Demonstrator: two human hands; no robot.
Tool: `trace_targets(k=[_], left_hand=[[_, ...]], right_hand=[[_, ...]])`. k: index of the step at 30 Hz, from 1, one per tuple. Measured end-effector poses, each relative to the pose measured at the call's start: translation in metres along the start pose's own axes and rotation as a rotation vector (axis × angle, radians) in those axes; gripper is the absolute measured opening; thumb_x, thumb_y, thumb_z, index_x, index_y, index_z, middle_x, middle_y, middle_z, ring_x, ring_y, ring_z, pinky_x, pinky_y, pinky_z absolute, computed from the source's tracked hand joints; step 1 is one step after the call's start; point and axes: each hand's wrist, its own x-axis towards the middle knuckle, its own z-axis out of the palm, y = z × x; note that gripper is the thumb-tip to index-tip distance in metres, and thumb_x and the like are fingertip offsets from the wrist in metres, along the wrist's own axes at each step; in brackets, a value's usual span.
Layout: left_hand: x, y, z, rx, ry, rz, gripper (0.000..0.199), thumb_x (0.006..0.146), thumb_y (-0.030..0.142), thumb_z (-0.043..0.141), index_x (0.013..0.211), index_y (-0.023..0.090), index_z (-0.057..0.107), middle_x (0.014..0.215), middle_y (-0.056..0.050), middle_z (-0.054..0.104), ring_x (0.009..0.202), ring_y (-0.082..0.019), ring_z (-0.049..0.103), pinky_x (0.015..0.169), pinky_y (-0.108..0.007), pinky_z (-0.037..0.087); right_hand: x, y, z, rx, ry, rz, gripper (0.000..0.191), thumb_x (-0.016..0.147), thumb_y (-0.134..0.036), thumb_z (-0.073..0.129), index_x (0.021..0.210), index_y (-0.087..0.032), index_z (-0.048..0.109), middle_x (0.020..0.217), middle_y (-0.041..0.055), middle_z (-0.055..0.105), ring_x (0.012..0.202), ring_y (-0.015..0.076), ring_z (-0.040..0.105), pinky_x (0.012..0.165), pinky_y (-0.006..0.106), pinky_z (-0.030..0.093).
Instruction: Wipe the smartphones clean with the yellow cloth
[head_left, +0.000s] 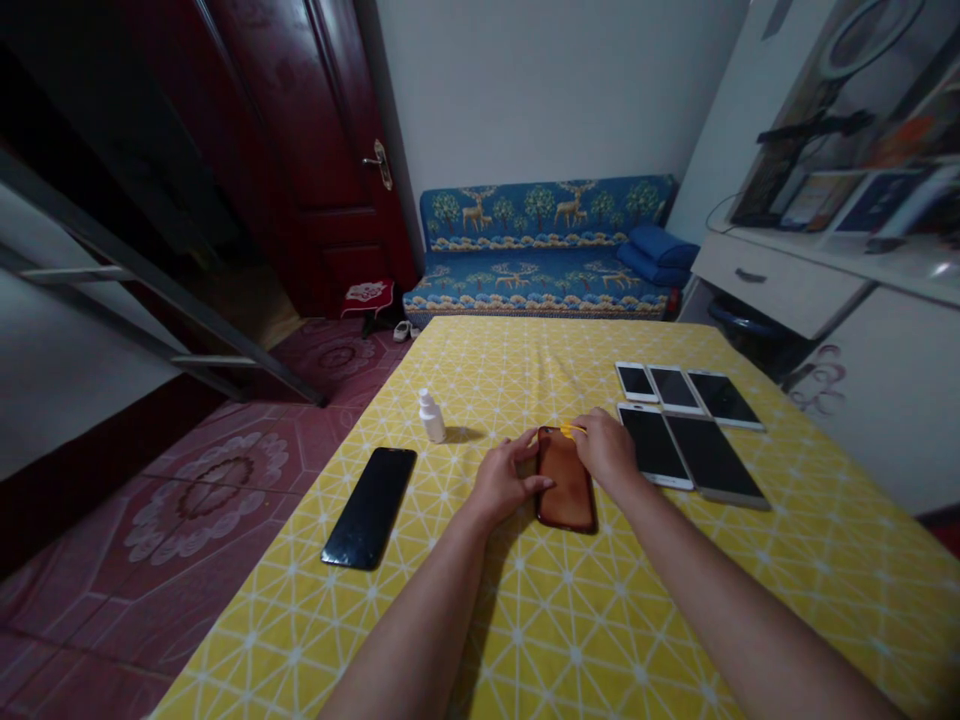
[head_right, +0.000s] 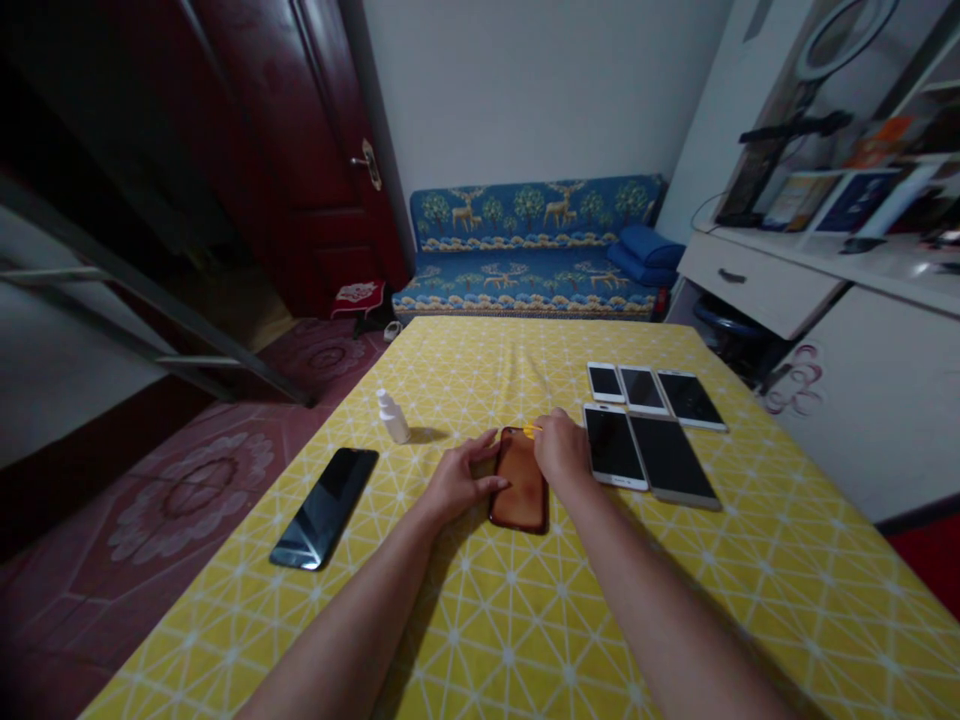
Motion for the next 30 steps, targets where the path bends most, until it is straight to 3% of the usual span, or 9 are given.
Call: trace_targets(k=[7, 14, 22, 30], left_hand=[[0.0, -0.004, 0.001, -0.026, -0.01, -0.016, 0.077, 0.066, 0.026, 0.087, 0.137, 0.022, 0.058, 0.137, -0.015, 0.061, 0.126, -0.037, 0.057, 0.112, -0.056, 0.039], [-0.001, -0.004, 0.003, -0.101, 0.028, -0.022, 0.083, 0.064, 0.026, 0.088, 0.14, 0.024, 0.054, 0.129, -0.012, 0.067, 0.125, -0.036, 0.058, 0.109, -0.057, 0.042], [-0.001, -0.005, 0.004, -0.018, 0.052, -0.052, 0.072, 0.064, 0.027, 0.088, 0.131, 0.02, 0.063, 0.132, -0.015, 0.065, 0.13, -0.037, 0.054, 0.113, -0.057, 0.038], [-0.002, 0.007, -0.001, 0.155, -0.014, 0.111, 0.07, 0.074, 0.023, 0.08, 0.139, 0.025, 0.055, 0.142, -0.008, 0.057, 0.131, -0.029, 0.053, 0.115, -0.048, 0.037]], right_hand=[[0.014, -0.02, 0.003, 0.044, -0.06, -0.073, 0.026, 0.091, -0.018, 0.051, 0.086, -0.017, 0.076, 0.093, 0.0116, 0.069, 0.083, 0.0212, 0.063, 0.067, 0.03, 0.041], [0.026, -0.021, 0.011, 0.179, -0.199, -0.301, 0.021, 0.085, -0.011, 0.062, 0.091, -0.023, 0.078, 0.093, 0.0035, 0.068, 0.087, 0.0139, 0.061, 0.075, 0.021, 0.043], [0.028, 0.0, 0.012, 0.131, -0.09, -0.127, 0.025, 0.09, -0.016, 0.055, 0.097, -0.021, 0.078, 0.094, 0.0078, 0.068, 0.089, 0.0195, 0.062, 0.074, 0.026, 0.043], [0.007, 0.009, 0.011, 0.133, -0.006, -0.041, 0.029, 0.091, -0.014, 0.053, 0.109, -0.016, 0.076, 0.101, 0.0125, 0.067, 0.092, 0.0215, 0.062, 0.081, 0.029, 0.046]])
